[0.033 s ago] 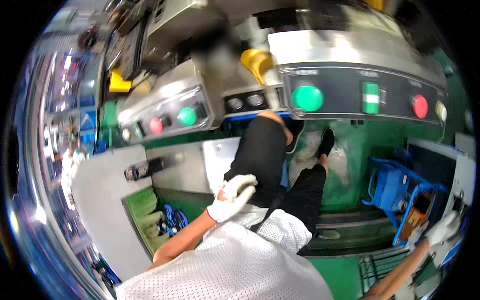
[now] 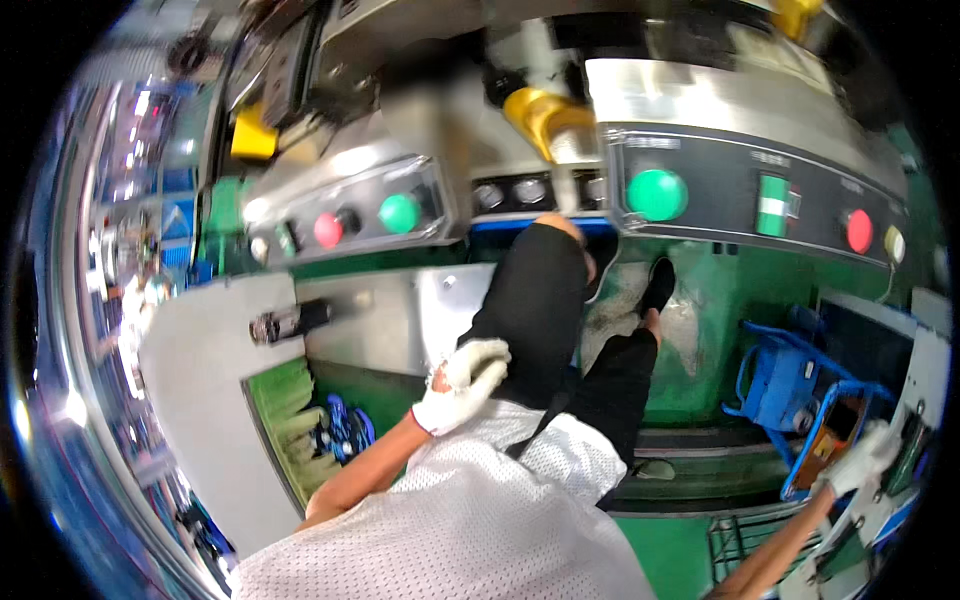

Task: The person places shoes into a specialized heat-pressing or shaping machine, activates the machine using a green button, and then moves the processed shoes onto a lower rack or conveyor.

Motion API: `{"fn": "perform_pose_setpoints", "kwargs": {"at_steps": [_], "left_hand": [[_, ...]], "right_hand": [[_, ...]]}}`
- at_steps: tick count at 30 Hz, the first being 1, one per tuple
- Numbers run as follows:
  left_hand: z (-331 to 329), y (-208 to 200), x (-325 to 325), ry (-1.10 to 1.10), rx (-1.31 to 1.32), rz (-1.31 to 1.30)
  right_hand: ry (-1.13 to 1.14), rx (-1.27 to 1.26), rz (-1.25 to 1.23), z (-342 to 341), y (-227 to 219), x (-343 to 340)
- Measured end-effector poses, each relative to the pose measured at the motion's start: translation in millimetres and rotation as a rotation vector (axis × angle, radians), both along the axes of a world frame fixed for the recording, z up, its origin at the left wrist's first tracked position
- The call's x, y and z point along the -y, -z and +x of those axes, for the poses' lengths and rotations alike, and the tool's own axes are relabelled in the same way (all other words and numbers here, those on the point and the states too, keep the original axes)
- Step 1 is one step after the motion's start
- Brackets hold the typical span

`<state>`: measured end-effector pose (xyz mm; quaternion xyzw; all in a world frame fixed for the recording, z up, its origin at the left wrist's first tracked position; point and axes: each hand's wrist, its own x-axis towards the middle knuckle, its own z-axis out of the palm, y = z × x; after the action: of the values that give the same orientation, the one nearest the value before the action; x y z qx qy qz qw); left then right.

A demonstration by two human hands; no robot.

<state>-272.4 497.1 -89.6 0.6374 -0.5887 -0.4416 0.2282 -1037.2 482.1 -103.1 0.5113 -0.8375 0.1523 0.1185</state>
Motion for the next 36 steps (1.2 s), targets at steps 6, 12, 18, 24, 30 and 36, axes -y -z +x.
{"fn": "perform_pose_setpoints", "kwargs": {"at_steps": [6, 12, 18, 24, 30, 36], "left_hand": [[140.6, 34.8, -136.6, -0.706, 0.022, 0.134], [246.5, 88.3, -393.2, -1.146, 0.771, 0.003], [261.7, 72.2, -627.6, -1.824, 1.010, 0.409], [277.8, 109.1, -728.1, -1.794, 0.732, 0.891], [259.2, 125.5, -654.1, -1.855, 0.991, 0.951], [163.4, 71.3, -539.8, -1.180, 0.982, 0.733]], "right_hand": [[-0.279, 1.223, 0.158, 433.2, 68.9, -1.2], [-0.704, 1.136, 0.440, 540.7, 30.0, 44.2], [-0.858, 0.765, 0.627, 548.8, 5.0, 96.2], [-1.011, 0.262, 0.708, 535.9, 0.4, 136.7], [-0.798, 0.016, 0.841, 502.0, -8.1, 161.5], [-0.870, 0.213, 0.667, 478.2, -2.8, 141.7]]}}
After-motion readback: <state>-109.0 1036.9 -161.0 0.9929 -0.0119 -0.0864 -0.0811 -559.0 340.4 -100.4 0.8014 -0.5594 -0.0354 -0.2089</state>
